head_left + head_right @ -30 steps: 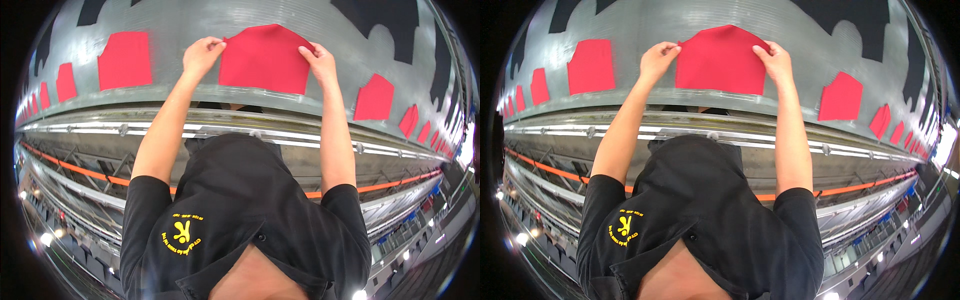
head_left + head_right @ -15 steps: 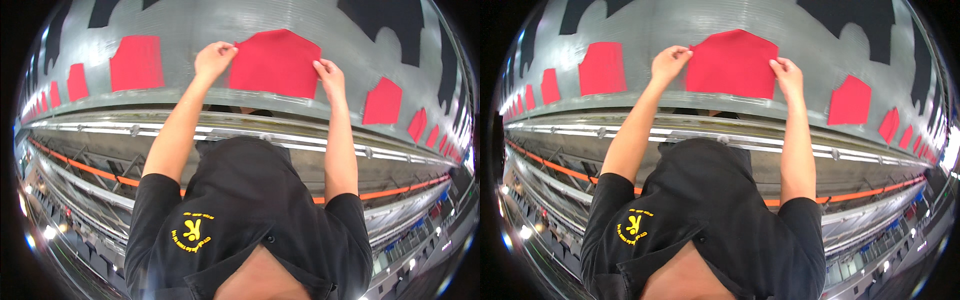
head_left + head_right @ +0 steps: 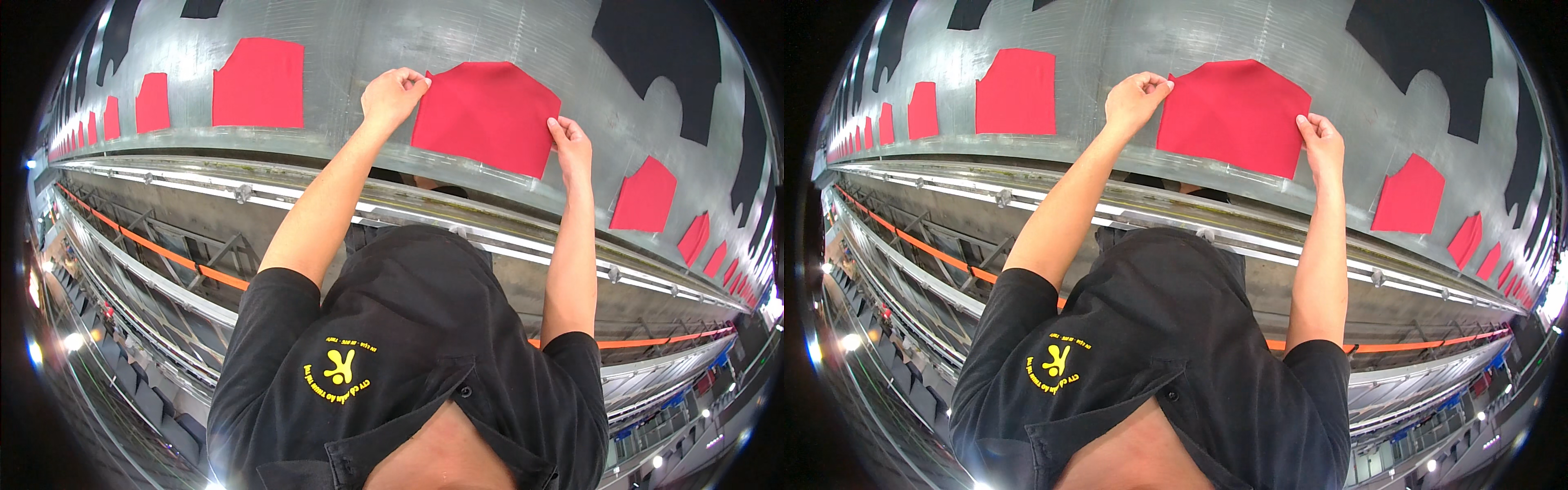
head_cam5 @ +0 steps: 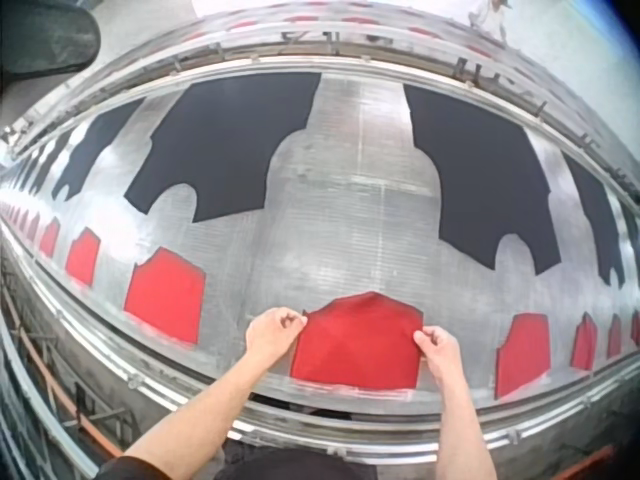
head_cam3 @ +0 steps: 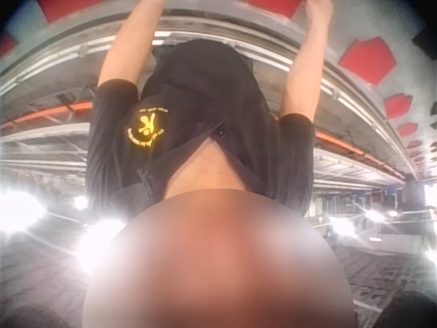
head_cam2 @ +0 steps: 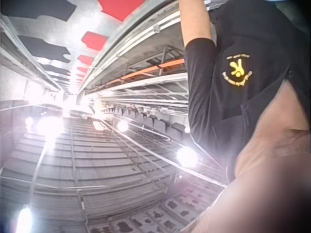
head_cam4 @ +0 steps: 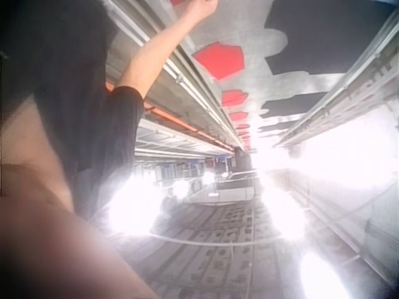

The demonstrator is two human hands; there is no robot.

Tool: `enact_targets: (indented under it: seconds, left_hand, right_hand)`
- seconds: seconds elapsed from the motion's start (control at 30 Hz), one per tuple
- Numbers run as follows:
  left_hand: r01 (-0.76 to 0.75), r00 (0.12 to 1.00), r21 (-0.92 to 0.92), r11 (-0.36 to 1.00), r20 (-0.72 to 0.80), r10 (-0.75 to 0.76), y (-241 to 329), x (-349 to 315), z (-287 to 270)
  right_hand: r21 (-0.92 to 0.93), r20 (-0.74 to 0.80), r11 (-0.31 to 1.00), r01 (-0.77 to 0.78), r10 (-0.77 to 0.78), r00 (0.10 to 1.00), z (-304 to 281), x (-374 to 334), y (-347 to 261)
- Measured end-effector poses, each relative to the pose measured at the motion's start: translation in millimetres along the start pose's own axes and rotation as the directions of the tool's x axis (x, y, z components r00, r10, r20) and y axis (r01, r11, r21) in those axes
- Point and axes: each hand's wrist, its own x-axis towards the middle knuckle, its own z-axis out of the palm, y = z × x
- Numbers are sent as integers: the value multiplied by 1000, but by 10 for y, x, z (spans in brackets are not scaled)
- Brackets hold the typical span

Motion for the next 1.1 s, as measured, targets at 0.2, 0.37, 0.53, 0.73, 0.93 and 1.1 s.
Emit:
enact_targets:
  seconds: [0.2, 0.37, 0.53, 0.73, 0.93, 1.1]
  left_hand:
    - [-7, 1000, 8, 1000, -9, 7, 15, -15, 5]
    - [-15, 999, 14, 1000, -28, 15, 11, -31, 18]
    - [-34, 998, 1, 999, -57, 34, -7, -34, 50]
    - [-81, 994, 39, 996, -74, 84, -21, -51, 67]
    - [-212, 970, 220, 952, -72, 232, 56, -107, 66]
    - [-758, 642, 334, 560, 232, 730, 86, -571, 219]
  right_hand:
    - [-27, -10, 1000, 7, -8, 1000, 3, -37, -59]
    - [11, -13, 1000, 0, 0, 1000, 20, -63, -87]
    - [16, 0, 1000, 9, -9, 1000, 0, -19, -22]
    - [-8, -3, 1000, 6, -6, 1000, -3, -3, -22]
    - [-5, 20, 1000, -8, 8, 1000, -30, 20, -41]
    - [-139, -29, 990, 28, -32, 999, 42, -18, -370]
